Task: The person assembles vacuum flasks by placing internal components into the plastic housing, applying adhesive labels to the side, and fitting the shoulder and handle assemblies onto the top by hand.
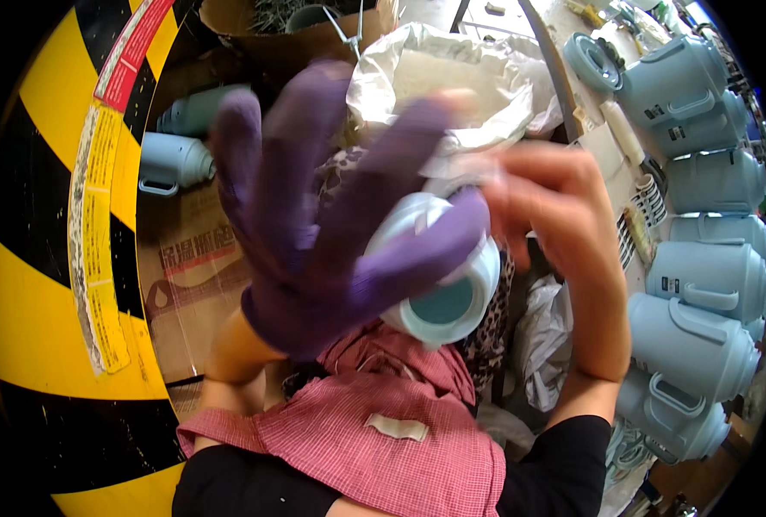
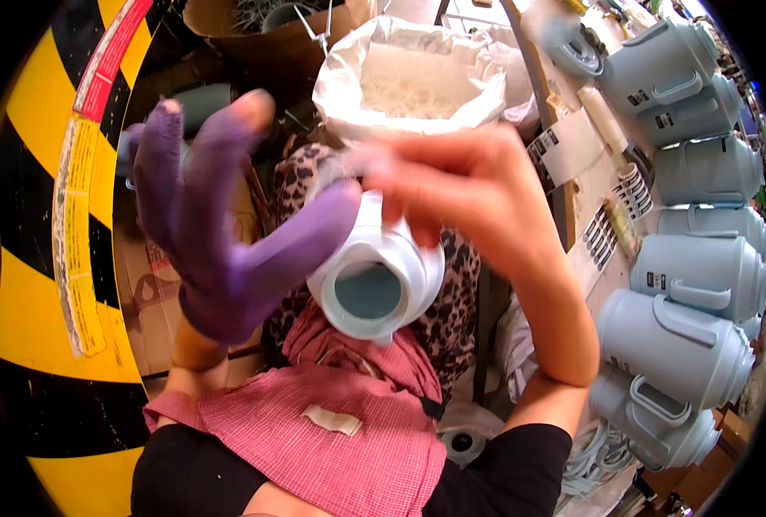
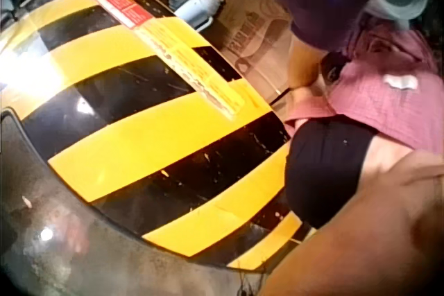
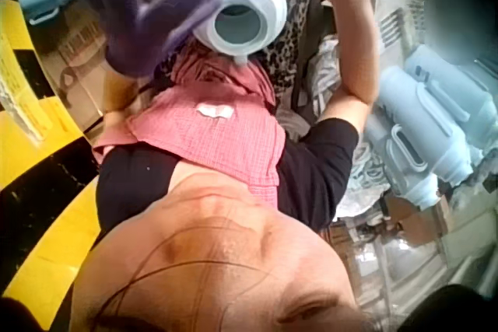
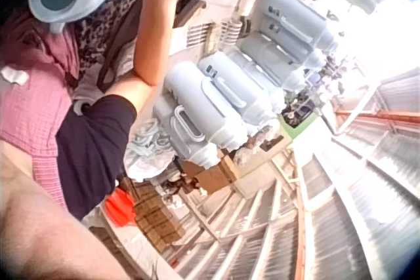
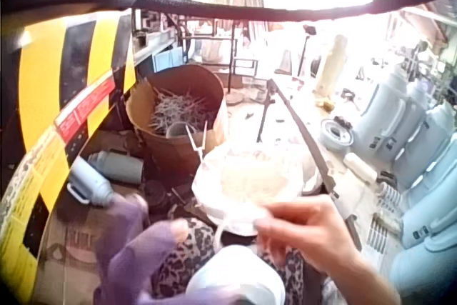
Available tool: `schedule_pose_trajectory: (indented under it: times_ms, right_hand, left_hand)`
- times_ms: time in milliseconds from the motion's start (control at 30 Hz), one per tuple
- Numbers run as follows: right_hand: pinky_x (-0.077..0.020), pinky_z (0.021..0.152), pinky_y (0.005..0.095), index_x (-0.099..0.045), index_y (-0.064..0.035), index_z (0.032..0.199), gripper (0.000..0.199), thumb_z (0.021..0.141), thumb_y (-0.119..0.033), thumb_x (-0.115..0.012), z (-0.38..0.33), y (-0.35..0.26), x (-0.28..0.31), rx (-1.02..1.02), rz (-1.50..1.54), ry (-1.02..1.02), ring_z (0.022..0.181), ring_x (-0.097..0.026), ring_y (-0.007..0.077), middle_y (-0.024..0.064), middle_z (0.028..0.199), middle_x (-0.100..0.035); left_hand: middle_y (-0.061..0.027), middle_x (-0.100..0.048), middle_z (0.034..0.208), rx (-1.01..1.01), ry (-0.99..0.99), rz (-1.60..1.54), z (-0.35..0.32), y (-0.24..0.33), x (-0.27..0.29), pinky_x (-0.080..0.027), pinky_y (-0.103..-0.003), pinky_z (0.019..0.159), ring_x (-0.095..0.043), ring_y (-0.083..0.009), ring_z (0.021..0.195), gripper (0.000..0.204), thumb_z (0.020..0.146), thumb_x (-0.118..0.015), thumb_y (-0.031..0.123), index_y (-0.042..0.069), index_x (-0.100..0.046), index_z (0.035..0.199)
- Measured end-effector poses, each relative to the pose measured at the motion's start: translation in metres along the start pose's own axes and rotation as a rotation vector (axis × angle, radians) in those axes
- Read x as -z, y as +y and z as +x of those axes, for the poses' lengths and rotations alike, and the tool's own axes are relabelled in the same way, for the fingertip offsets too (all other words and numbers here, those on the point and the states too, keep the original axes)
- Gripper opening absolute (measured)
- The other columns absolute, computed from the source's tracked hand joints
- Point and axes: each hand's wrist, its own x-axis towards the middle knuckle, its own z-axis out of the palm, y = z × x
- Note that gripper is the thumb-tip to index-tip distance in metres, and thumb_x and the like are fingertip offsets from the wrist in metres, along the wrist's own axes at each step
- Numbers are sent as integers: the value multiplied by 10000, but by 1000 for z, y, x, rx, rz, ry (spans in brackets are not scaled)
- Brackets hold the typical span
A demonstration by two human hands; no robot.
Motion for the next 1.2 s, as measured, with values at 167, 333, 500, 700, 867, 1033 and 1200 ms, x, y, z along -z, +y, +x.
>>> schedule_pose_trajectory:
  times_ms: [167, 333, 500, 700, 867, 1033, 1200]
  right_hand:
    - [-480, 737, 242, -740, -117, 1230, 493, 746, -56, -812, -50, 44, -52, 278, -497, 329, 983, -603, 145, 72, 1176, -590]
    - [-414, 705, 223, -772, -43, 1084, 349, 746, 13, -706, -68, 73, -57, 172, -376, 317, 887, -551, 88, 39, 1186, -615]
    - [-420, 736, 230, -712, -3, 980, 197, 793, 17, -654, -61, 89, -67, 336, -527, 454, 927, -551, 130, 77, 1087, -602]
    - [-470, 743, 323, -614, -25, 1055, 324, 740, 47, -631, -61, 92, -76, 293, -623, 523, 806, -552, 198, 90, 1018, -602]
    - [-475, 763, 264, -614, -28, 1030, 366, 761, -97, -852, -63, 86, -42, 341, -430, 300, 839, -554, 130, 72, 1148, -679]
    - [-484, 1025, 416, -750, -72, 974, 245, 780, -199, -832, -60, 28, -20, 501, -830, 151, 1241, -600, 368, 190, 1363, -620]
    - [-484, 1032, 403, -790, -70, 820, 154, 802, -222, -778, -49, 41, -24, 429, -1018, -244, 1250, -567, 317, 167, 1479, -525]
  left_hand:
    - [-84, -644, 1345, 64, -34, -426, -44, 29, 2, -182, -608, 1237, -399, -420, 1423, 258, 794, -808, 292, 244, -611, 953]
    - [-133, -614, 1355, 48, -235, -777, -50, 26, -19, -249, -682, 1146, -469, -422, 1358, 264, 695, -822, 383, 178, -671, 762]
    - [-178, -662, 1223, 20, -174, -486, -58, 48, -29, -337, -693, 1067, -583, -404, 1210, 385, 764, -736, 499, 123, -710, 844]
    - [-213, -662, 1182, 48, -49, -485, -72, 51, -40, -390, -655, 1040, -620, -366, 1124, 640, 795, -633, 686, 62, -715, 909]
    - [-187, -626, 1263, 87, -207, -349, -57, 59, -24, -476, -540, 951, -612, -363, 1059, 734, 667, -746, 679, 31, -715, 1011]
    - [-197, -587, 1281, 150, -343, -257, -53, 69, -22, -482, -495, 903, -580, -356, 1088, 739, 652, -752, 683, 54, -714, 1037]
    - [-178, -580, 1204, 241, -370, -188, -47, 79, -24, -471, -488, 918, -563, -353, 1104, 726, 697, -719, 701, 80, -695, 1074]
